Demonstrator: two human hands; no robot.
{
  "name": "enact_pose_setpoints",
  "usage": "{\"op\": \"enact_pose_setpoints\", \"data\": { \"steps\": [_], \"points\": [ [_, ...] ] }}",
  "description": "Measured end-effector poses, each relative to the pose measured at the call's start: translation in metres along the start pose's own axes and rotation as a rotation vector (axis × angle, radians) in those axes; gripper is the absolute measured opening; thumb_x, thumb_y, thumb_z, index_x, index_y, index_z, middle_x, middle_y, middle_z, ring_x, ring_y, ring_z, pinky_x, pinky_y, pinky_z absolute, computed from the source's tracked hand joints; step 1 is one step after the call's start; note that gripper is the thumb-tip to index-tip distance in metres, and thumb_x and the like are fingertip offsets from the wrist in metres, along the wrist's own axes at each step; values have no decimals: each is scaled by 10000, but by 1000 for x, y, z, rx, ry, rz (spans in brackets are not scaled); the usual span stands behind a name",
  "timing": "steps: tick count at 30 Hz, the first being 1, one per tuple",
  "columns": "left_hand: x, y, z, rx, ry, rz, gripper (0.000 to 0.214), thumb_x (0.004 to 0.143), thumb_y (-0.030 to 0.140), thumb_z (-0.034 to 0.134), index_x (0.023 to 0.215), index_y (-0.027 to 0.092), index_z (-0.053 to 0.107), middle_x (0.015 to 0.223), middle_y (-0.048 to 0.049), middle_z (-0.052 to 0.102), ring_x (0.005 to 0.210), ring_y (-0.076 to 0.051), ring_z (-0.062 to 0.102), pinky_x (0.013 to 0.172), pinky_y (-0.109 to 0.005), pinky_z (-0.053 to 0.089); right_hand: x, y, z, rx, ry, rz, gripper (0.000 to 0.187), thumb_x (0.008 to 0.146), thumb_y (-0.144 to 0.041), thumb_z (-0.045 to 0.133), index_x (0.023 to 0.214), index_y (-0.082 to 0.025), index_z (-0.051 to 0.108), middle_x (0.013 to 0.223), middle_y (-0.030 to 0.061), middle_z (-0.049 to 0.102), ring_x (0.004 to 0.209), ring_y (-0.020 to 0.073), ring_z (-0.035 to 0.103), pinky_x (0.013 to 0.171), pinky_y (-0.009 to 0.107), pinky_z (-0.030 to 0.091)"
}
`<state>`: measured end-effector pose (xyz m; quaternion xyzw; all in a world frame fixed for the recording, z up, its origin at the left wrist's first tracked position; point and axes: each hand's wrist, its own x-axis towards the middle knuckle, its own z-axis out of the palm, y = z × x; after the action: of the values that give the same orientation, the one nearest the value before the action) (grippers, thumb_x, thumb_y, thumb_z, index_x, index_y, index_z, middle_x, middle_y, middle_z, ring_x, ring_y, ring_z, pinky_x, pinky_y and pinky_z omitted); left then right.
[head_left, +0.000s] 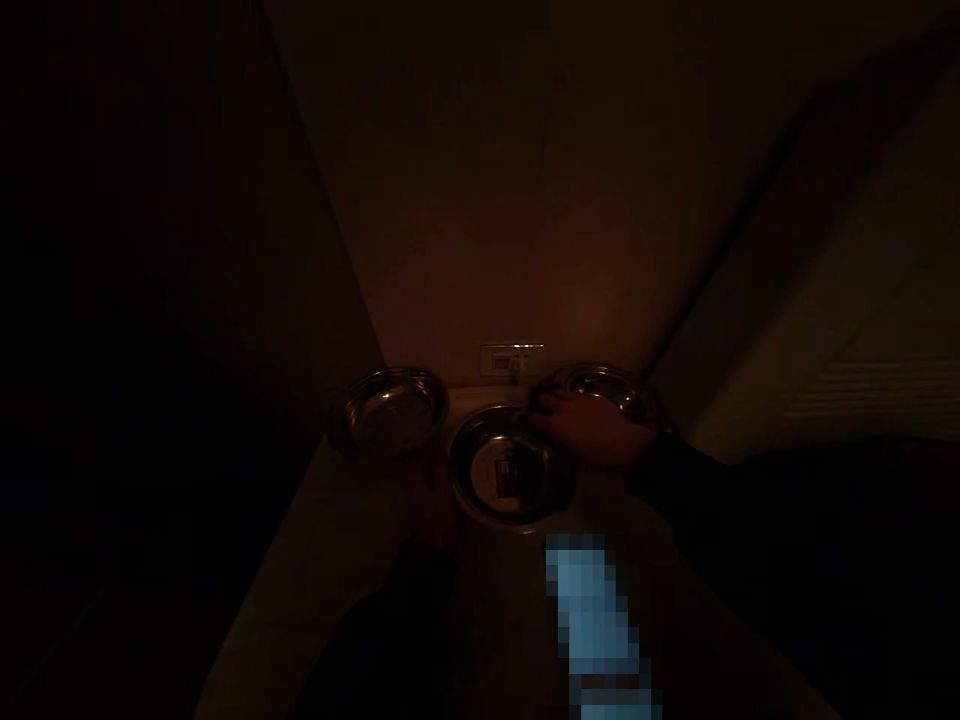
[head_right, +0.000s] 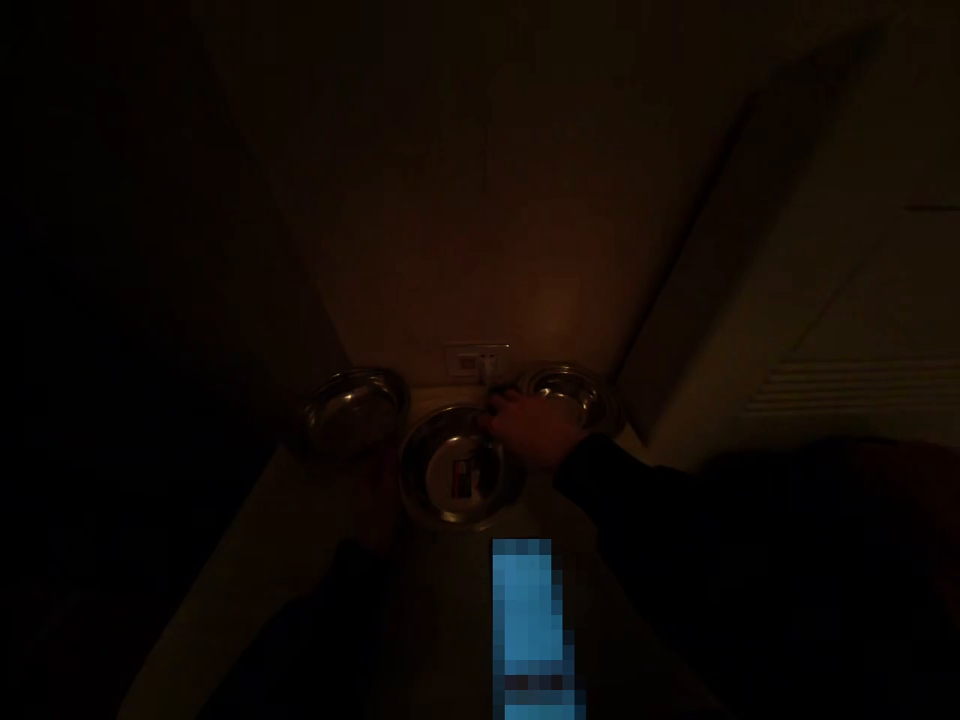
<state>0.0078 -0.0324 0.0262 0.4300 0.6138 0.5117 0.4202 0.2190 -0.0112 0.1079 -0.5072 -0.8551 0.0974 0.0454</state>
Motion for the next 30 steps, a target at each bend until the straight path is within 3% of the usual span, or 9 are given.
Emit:
{"op": "enact_pose_setpoints", "data": {
  "steps": [6, 12, 16, 19, 21, 23, 25, 28, 30],
  "points": [
    [4, 2, 3, -58, 24, -2, 453, 916, 389, 366, 1107, 107, 664, 1182, -145, 669, 1106, -259, 610, 963, -365, 446, -26, 28, -2, 208, 274, 174, 295, 891, -228, 435, 1151, -172, 564, 1070, 98, 668, 958, 235, 630, 849, 376, 489],
    [-5, 18, -10, 136, -132, 124, 398, 873, 393, 474, 1153, 163, 635, 1270, -128, 620, 1225, -271, 526, 1037, -394, 380, -66, 42, -3, 436, 406, 282, 347, 870, -357, 454, 1150, -212, 599, 1127, 67, 674, 1002, 245, 638, 884, 423, 507],
    [-40, 43, -15, 366, 27, 153, 461, 801, 454, 562, 1164, 177, 626, 1134, -143, 679, 1074, -314, 612, 913, -435, 459, -82, 36, -14, 552, 416, 260, 345, 837, -416, 478, 1030, -216, 683, 1031, 53, 713, 930, 260, 661, 863, 446, 519],
    [-73, 62, 6, 283, -322, 234, 510, 755, 488, 610, 1156, 173, 628, 988, -114, 710, 890, -261, 662, 757, -372, 522, -90, 26, -21, 613, 424, 228, 333, 823, -429, 492, 971, -228, 713, 964, 44, 725, 889, 261, 667, 841, 450, 524],
    [-89, 72, 27, 173, -492, 270, 607, 681, 432, 705, 1212, 163, 586, 1104, -124, 677, 983, -253, 637, 777, -345, 524, -96, 17, -27, 643, 442, 211, 329, 826, -430, 488, 958, -236, 719, 982, 40, 718, 905, 250, 662, 835, 430, 527],
    [-98, 81, 47, 97, -533, 297, 604, 675, 385, 719, 1221, 168, 577, 1191, -128, 645, 1072, -257, 603, 817, -345, 515, -103, 7, -35, 654, 476, 203, 309, 824, -429, 500, 913, -240, 727, 1060, 43, 692, 978, 247, 639, 867, 415, 512],
    [-103, 89, 60, 57, -531, 318, 419, 764, 341, 619, 1143, 160, 624, 1122, -106, 680, 1010, -232, 629, 849, -355, 501, -112, -1, -45, 654, 504, 198, 287, 818, -435, 526, 842, -232, 727, 1092, 47, 672, 1021, 250, 617, 897, 407, 492],
    [-103, 101, 68, -19, -529, 275, 259, 760, 236, 551, 969, 149, 678, 948, -61, 726, 898, -211, 653, 803, -329, 507, -126, -10, -58, 682, 511, 212, 345, 832, -485, 517, 789, -200, 705, 876, 57, 693, 840, 237, 650, 764, 390, 533],
    [-103, 108, 69, -101, -540, 208, 281, 739, 207, 531, 975, 148, 671, 931, -54, 727, 872, -211, 655, 755, -316, 514, -134, -11, -61, 721, 539, 223, 376, 829, -515, 524, 911, -185, 685, 868, 61, 693, 796, 224, 654, 700, 367, 547]
  ]
}}
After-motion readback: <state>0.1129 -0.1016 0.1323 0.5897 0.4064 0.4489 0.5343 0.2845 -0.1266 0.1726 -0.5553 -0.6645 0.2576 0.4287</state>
